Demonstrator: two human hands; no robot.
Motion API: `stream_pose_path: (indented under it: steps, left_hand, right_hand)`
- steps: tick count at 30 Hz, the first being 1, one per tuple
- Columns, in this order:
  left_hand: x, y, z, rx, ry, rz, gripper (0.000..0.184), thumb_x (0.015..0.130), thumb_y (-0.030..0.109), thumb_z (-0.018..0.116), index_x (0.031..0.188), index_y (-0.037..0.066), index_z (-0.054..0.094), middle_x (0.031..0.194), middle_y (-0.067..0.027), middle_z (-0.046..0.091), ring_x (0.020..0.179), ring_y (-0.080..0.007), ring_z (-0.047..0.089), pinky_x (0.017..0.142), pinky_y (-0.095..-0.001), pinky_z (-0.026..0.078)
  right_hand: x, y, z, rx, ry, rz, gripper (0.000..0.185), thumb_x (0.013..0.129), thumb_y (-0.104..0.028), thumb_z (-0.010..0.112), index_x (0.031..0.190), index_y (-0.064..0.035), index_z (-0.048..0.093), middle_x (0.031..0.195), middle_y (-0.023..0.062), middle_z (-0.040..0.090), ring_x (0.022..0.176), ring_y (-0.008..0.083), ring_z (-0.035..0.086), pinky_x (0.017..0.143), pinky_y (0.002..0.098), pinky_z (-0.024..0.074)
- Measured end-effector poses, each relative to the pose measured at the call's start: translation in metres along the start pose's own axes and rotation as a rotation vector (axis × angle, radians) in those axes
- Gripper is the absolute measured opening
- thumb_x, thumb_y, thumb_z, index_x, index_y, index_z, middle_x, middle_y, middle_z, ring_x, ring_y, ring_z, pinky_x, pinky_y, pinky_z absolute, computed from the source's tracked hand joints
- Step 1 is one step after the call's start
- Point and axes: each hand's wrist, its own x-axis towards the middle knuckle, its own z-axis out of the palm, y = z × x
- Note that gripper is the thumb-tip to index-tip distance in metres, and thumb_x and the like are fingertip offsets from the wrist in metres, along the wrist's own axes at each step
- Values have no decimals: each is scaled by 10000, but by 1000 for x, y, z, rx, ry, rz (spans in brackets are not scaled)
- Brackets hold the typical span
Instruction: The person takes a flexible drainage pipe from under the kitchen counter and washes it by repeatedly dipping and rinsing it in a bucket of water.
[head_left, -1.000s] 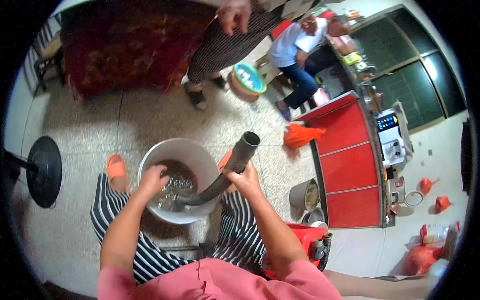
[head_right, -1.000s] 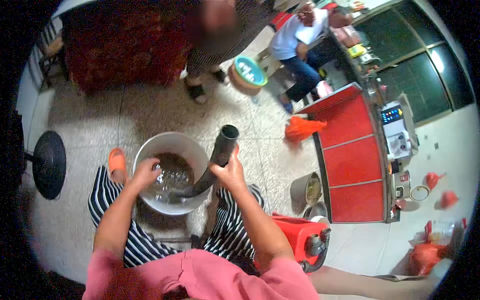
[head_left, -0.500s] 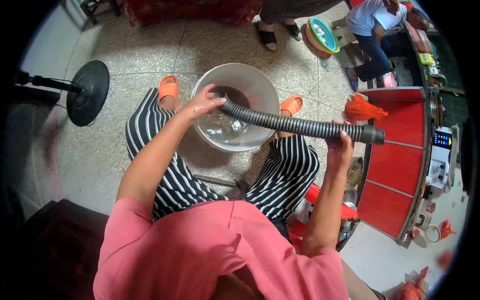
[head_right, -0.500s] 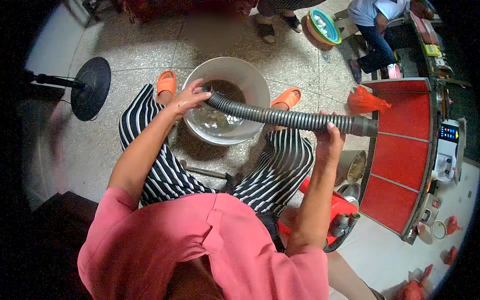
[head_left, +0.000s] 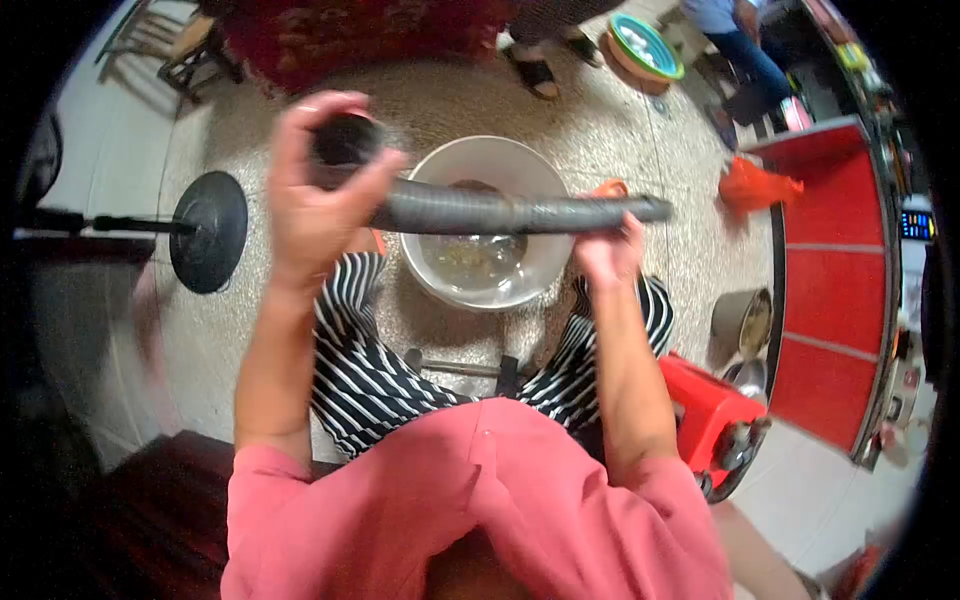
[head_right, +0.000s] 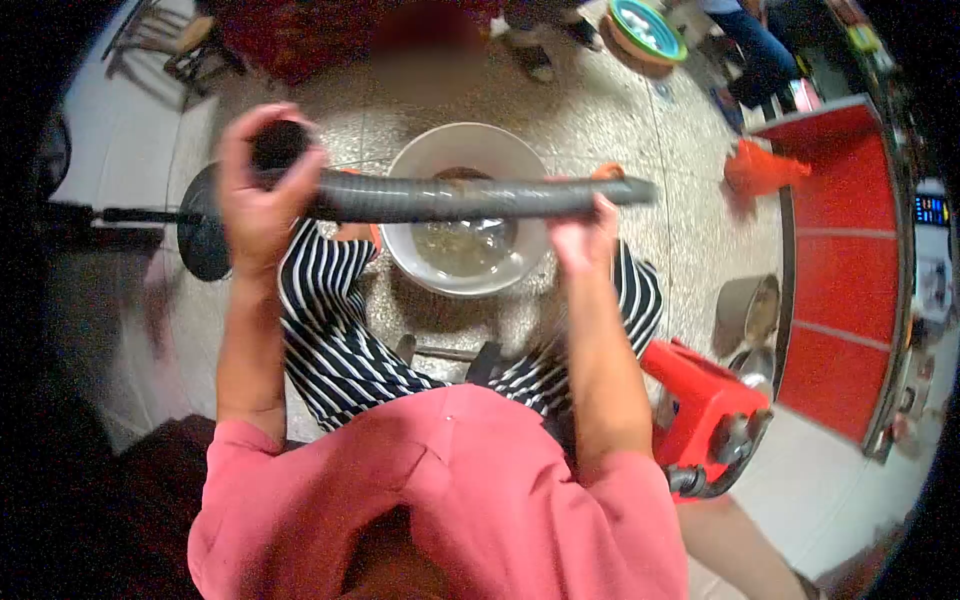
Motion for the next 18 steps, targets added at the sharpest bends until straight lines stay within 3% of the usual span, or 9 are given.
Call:
stream_pose_path:
  steps: [4,7,9,10,12,14,16,17,18]
  left_hand:
    - [22,72,-21,104,60,-19,430,658,-23,705,1059,74,584,945,-38,578,817,-104,552,718,-203,457]
    - [22,98,-10,292,102,100,415,684,-31,681,1078,56,583,976,-47,595,866,-122,562,799,-251,446]
    - [27,83,1,339,-131,202,406,687,-14,688,1071,62,582,1011,-45,589,898,-142,558,820,-265,438]
    - [28,70,17,380,-231,259,405,648,40,716,1028,91,585,945,-47,603,845,-143,575,743,-261,463]
    - [16,39,56,398,-449,249,428,671,82,699,1075,71,558,977,-98,589,887,-216,576,782,-283,452]
    - [-3,0,99,401,-569,233,403,677,152,695,1046,82,550,946,-124,580,835,-284,575,712,-356,470]
    - [-26,-35,134,489,-662,259,425,702,234,678,1075,101,522,965,-115,563,858,-301,562,725,-377,457]
    - [-37,-54,150,421,-652,196,417,716,257,669,1076,102,527,983,-119,558,884,-308,551,754,-379,447]
    - [-50,-80,164,340,-641,86,419,718,257,671,1083,105,531,975,-128,559,909,-310,546,777,-386,443]
  right_hand:
    - [10,74,3,144,136,300,515,695,-230,631,1107,18,447,1104,166,528,1031,294,515,926,417,422]
    - [3,127,3,169,92,587,450,774,-264,577,1124,-16,442,1045,146,561,925,297,573,799,437,497]
    - [0,143,-12,-156,169,778,419,810,-254,554,1136,-20,435,1003,134,577,835,307,601,760,446,507]
    - [-5,141,-9,-430,157,757,421,811,-277,561,1137,-37,445,1039,149,564,878,298,589,761,438,503]
    - [-12,132,0,-980,131,682,426,812,-321,575,1138,-71,464,1111,178,539,964,281,565,764,423,495]
    - [-2,156,-65,-1012,-84,400,429,797,-299,601,1134,-65,476,1153,176,523,1001,274,543,783,398,481]
    - [6,160,-63,-1183,-284,128,491,763,-268,647,1160,-39,471,1206,165,496,1068,276,496,854,359,434]
    - [-5,153,-47,-1396,-150,-14,575,742,-270,669,1216,-41,439,1227,148,488,1089,270,484,905,356,396]
    - [-13,132,-12,-1351,-97,66,564,754,-293,648,1230,-59,453,1222,162,500,1106,263,478,919,362,382]
